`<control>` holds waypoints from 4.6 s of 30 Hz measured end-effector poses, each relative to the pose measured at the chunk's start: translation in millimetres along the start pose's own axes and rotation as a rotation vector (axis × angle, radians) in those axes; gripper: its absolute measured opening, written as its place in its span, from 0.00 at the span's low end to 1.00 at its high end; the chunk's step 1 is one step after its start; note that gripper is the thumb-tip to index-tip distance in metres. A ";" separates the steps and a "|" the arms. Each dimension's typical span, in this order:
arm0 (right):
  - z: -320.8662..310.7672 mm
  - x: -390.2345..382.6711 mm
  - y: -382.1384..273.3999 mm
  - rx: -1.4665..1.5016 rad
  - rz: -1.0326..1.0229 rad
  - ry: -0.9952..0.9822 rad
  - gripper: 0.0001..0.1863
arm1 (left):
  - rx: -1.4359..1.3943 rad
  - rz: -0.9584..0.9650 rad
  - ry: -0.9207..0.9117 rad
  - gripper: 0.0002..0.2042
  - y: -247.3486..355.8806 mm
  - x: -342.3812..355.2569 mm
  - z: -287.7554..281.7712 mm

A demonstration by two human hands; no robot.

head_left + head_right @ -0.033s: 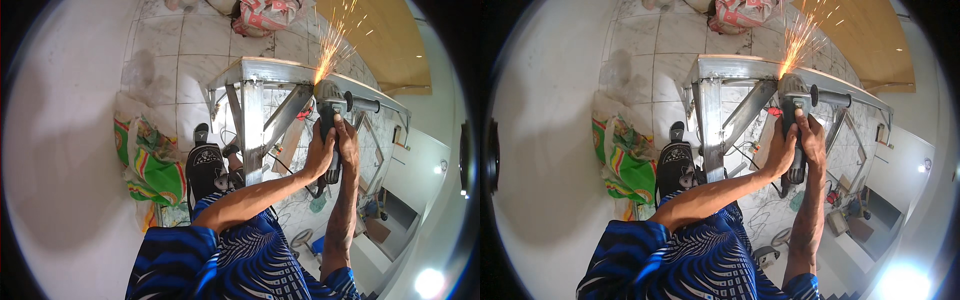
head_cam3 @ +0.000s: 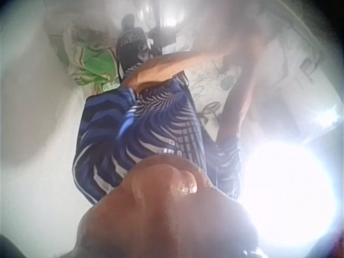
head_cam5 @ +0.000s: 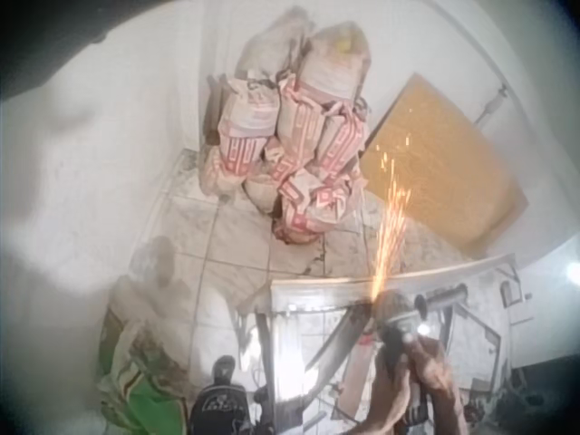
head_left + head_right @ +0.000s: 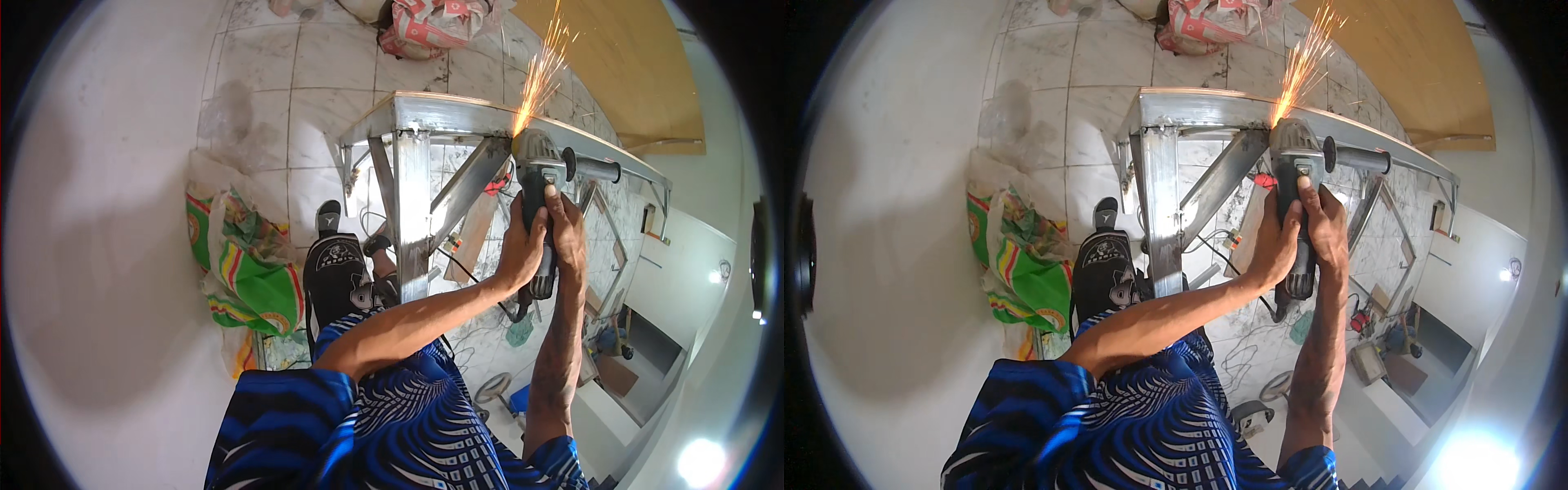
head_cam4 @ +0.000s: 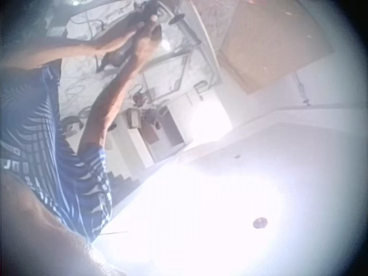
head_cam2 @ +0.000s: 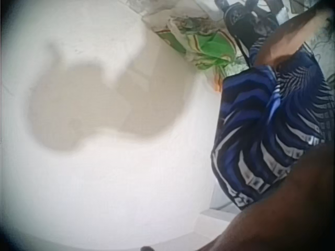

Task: The person uses an angle grinder to cut through segments of a metal frame on the floor.

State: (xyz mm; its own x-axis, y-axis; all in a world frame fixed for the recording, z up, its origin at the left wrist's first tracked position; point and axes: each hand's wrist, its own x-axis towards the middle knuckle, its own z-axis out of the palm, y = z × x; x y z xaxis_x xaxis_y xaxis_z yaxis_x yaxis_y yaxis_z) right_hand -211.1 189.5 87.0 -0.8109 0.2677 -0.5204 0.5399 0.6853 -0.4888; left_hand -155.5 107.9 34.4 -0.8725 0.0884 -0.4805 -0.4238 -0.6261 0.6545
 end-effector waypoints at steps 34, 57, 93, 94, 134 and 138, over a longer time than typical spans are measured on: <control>13.6 -3.0 6.9 0.072 -0.012 0.068 0.33 | 0.033 0.051 -0.041 0.31 -2.7 2.5 -13.2; 14.8 -5.5 3.4 0.041 -0.010 0.075 0.34 | 0.067 0.034 -0.069 0.33 -5.1 4.8 -17.2; 28.7 -25.0 19.5 0.357 0.088 0.134 0.34 | 0.249 -0.116 -0.172 0.29 16.7 -1.2 -30.3; 31.3 -33.0 27.7 0.445 0.105 0.157 0.34 | 0.281 -0.125 -0.190 0.29 22.1 -8.4 -30.2; 92.5 -142.8 177.7 1.780 0.121 0.171 0.44 | 1.987 -0.199 -0.900 0.65 96.1 291.4 -26.4; 91.3 -147.8 181.8 1.806 0.060 0.187 0.48 | 2.024 -0.182 -0.959 0.57 96.1 302.2 -39.4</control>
State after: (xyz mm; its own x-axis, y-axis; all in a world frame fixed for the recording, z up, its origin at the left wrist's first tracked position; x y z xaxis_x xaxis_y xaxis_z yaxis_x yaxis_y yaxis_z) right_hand 27.5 212.6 11.1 -0.7266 0.4131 -0.5490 0.0167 -0.7882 -0.6152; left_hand -450.3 43.9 -70.9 -0.3651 0.6581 -0.6585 0.4458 0.7445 0.4969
